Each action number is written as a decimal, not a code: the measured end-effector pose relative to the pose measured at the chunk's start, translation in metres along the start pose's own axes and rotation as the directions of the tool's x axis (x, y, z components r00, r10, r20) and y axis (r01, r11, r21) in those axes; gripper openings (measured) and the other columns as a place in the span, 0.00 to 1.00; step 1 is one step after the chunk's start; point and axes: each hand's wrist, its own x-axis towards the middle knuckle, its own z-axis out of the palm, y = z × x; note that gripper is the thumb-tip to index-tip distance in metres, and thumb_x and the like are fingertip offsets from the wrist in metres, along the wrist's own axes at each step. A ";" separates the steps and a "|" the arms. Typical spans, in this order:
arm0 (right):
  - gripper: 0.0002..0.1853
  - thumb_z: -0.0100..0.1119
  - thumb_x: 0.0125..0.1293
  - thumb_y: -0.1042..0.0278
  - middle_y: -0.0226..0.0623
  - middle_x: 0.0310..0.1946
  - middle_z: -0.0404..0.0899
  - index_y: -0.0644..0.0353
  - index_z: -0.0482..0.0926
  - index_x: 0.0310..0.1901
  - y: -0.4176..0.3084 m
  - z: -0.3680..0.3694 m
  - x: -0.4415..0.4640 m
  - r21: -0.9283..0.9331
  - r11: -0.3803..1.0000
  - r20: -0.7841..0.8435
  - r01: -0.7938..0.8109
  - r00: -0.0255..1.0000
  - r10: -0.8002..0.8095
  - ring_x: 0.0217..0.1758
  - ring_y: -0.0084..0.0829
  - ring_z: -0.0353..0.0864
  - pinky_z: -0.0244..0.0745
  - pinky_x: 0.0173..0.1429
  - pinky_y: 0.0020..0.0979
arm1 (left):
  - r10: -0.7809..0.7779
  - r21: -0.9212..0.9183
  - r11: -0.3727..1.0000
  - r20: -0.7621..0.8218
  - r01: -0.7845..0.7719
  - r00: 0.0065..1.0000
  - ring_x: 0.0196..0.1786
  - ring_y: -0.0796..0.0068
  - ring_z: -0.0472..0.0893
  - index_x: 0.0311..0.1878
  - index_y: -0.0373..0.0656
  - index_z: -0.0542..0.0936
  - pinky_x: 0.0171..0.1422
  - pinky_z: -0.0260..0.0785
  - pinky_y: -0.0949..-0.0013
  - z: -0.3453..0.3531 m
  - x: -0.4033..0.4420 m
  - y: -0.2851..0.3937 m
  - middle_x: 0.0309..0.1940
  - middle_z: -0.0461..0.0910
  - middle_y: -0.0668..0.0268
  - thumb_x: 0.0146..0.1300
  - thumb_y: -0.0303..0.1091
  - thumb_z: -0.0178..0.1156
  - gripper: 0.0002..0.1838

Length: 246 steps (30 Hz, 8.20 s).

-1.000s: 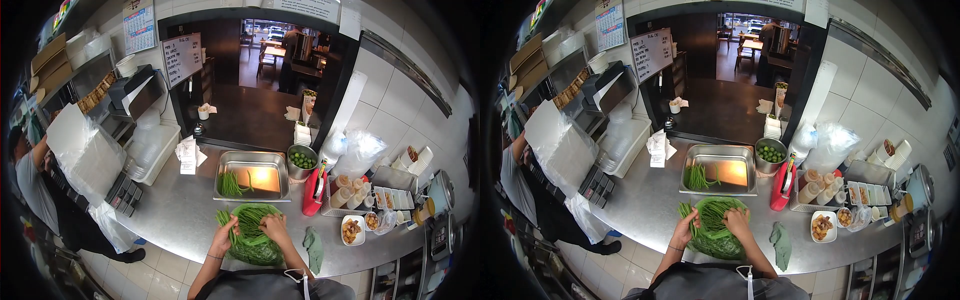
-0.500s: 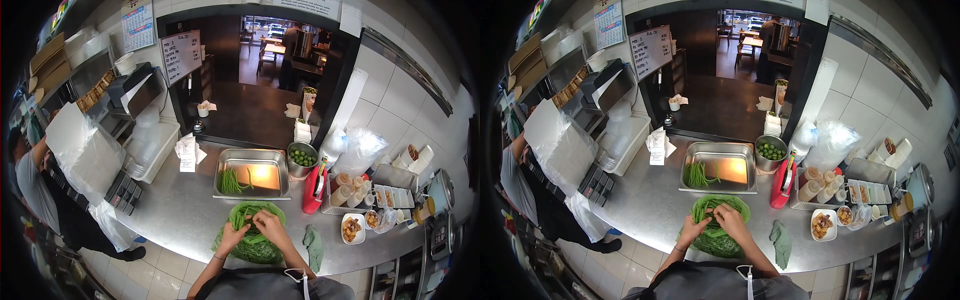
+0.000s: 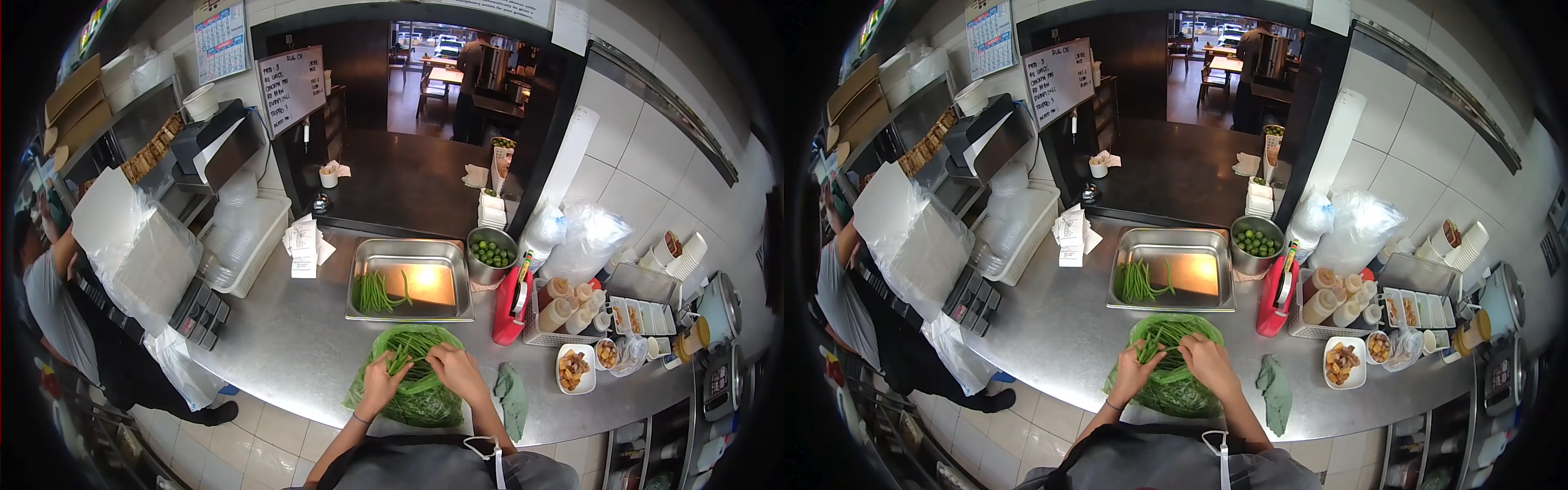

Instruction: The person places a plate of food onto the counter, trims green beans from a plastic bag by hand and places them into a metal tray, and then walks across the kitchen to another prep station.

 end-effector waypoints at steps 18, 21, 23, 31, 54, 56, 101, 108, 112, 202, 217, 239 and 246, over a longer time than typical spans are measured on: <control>0.06 0.54 0.65 0.67 0.24 0.23 0.69 0.58 0.73 0.32 0.038 0.047 0.011 0.907 -0.104 0.395 -0.408 0.910 -0.124 0.27 0.15 0.64 0.58 0.32 0.19 | 0.058 -0.043 0.997 -0.034 -0.059 0.998 0.34 0.54 0.79 0.39 0.35 0.80 0.38 0.71 0.63 -0.005 0.002 0.007 0.32 0.78 0.55 0.55 0.30 0.66 0.10; 0.05 0.55 0.62 0.71 0.23 0.21 0.68 0.59 0.73 0.28 0.048 0.047 0.012 0.900 0.250 0.351 -0.356 0.934 0.064 0.25 0.18 0.65 0.60 0.30 0.24 | 0.158 0.003 0.987 0.007 -0.158 0.987 0.34 0.54 0.79 0.38 0.35 0.80 0.38 0.71 0.62 -0.008 0.003 0.008 0.34 0.78 0.56 0.55 0.29 0.66 0.10; 0.05 0.55 0.60 0.73 0.25 0.20 0.68 0.60 0.72 0.27 0.048 0.041 0.012 0.802 0.547 0.225 -0.241 0.969 0.098 0.24 0.21 0.66 0.61 0.30 0.26 | 0.162 0.091 0.982 0.047 -0.166 0.986 0.35 0.53 0.79 0.37 0.35 0.79 0.39 0.71 0.61 -0.005 0.001 0.000 0.35 0.78 0.57 0.54 0.30 0.67 0.10; 0.03 0.56 0.53 0.78 0.34 0.22 0.69 0.66 0.72 0.28 0.002 0.041 0.018 0.217 0.951 -0.371 0.221 0.920 -0.129 0.23 0.24 0.68 0.63 0.26 0.25 | 0.019 -0.022 1.000 0.027 -0.018 0.999 0.30 0.55 0.79 0.36 0.34 0.79 0.34 0.70 0.61 0.001 0.001 0.015 0.28 0.79 0.54 0.54 0.31 0.67 0.11; 0.11 0.58 0.66 0.67 0.30 0.37 0.82 0.61 0.82 0.46 0.049 0.075 0.011 0.673 0.730 0.169 -0.120 0.986 0.006 0.36 0.20 0.78 0.71 0.41 0.24 | -0.430 -0.659 0.714 -0.148 0.235 0.891 0.15 0.87 0.67 0.36 0.37 0.77 0.18 0.58 0.80 -0.020 0.011 -0.011 0.26 0.81 0.66 0.60 0.27 0.64 0.06; 0.11 0.60 0.65 0.68 0.29 0.36 0.82 0.63 0.82 0.46 0.056 0.077 0.011 0.681 0.720 0.212 -0.133 0.977 -0.020 0.34 0.16 0.77 0.71 0.39 0.21 | -0.435 -0.673 0.700 -0.138 0.238 0.890 0.15 0.87 0.67 0.37 0.37 0.77 0.18 0.58 0.80 -0.023 0.010 -0.014 0.28 0.82 0.64 0.60 0.27 0.64 0.06; 0.09 0.70 0.47 0.62 0.32 0.37 0.78 0.51 0.83 0.31 0.047 0.066 0.006 -0.273 0.962 0.060 -0.002 0.998 0.019 0.50 0.36 0.74 0.60 0.54 0.43 | -0.636 -0.917 -0.072 0.346 0.393 0.689 0.23 0.81 0.74 0.33 0.50 0.74 0.28 0.71 0.74 -0.026 0.008 -0.027 0.20 0.72 0.75 0.60 0.40 0.65 0.10; 0.05 0.68 0.49 0.72 0.39 0.26 0.77 0.59 0.82 0.29 0.029 0.064 0.022 -0.154 0.984 -0.136 0.087 0.985 -0.108 0.35 0.38 0.78 0.67 0.46 0.37 | -0.540 -0.823 0.363 0.196 0.437 0.818 0.17 0.86 0.65 0.39 0.45 0.75 0.21 0.56 0.79 -0.018 -0.002 -0.020 0.18 0.68 0.77 0.59 0.31 0.66 0.09; 0.03 0.64 0.51 0.76 0.43 0.21 0.75 0.65 0.79 0.27 0.010 0.056 0.022 0.099 0.984 -0.089 0.145 0.987 -0.136 0.26 0.42 0.75 0.67 0.34 0.39 | -0.134 -0.415 0.905 -0.082 0.088 0.988 0.27 0.75 0.76 0.46 0.41 0.80 0.33 0.68 0.71 0.012 0.000 -0.037 0.30 0.80 0.66 0.60 0.35 0.64 0.14; 0.03 0.59 0.50 0.72 0.36 0.30 0.78 0.57 0.82 0.27 0.027 0.078 -0.004 0.199 0.977 -0.285 0.074 0.958 -0.014 0.37 0.41 0.80 0.71 0.41 0.42 | 0.131 0.154 0.975 0.181 -0.159 0.975 0.39 0.72 0.80 0.52 0.34 0.78 0.47 0.70 0.72 0.006 -0.008 -0.012 0.38 0.82 0.61 0.62 0.23 0.58 0.14; 0.10 0.58 0.59 0.77 0.35 0.27 0.80 0.60 0.79 0.44 0.024 0.080 0.004 0.754 0.651 -0.231 0.089 0.963 0.137 0.30 0.25 0.80 0.74 0.38 0.29 | -0.327 -0.664 0.687 0.080 0.295 0.942 0.33 0.85 0.76 0.44 0.34 0.80 0.38 0.70 0.80 -0.005 0.002 -0.020 0.41 0.81 0.64 0.64 0.28 0.59 0.08; 0.04 0.59 0.61 0.80 0.35 0.31 0.81 0.68 0.77 0.38 0.032 0.009 0.037 0.913 0.304 -0.348 0.271 0.908 0.235 0.36 0.27 0.84 0.79 0.41 0.24 | -0.102 -0.171 0.979 0.058 0.111 0.993 0.28 0.87 0.71 0.39 0.35 0.83 0.32 0.63 0.81 -0.012 -0.005 -0.001 0.30 0.75 0.72 0.62 0.27 0.63 0.06; 0.05 0.58 0.61 0.80 0.41 0.38 0.78 0.69 0.75 0.39 0.037 -0.018 0.076 0.943 -0.177 -0.202 0.282 0.908 0.367 0.46 0.38 0.83 0.79 0.55 0.34 | -0.085 -0.219 0.971 0.073 0.099 0.994 0.28 0.88 0.71 0.41 0.35 0.83 0.31 0.62 0.82 -0.010 -0.005 -0.001 0.30 0.74 0.72 0.62 0.26 0.62 0.06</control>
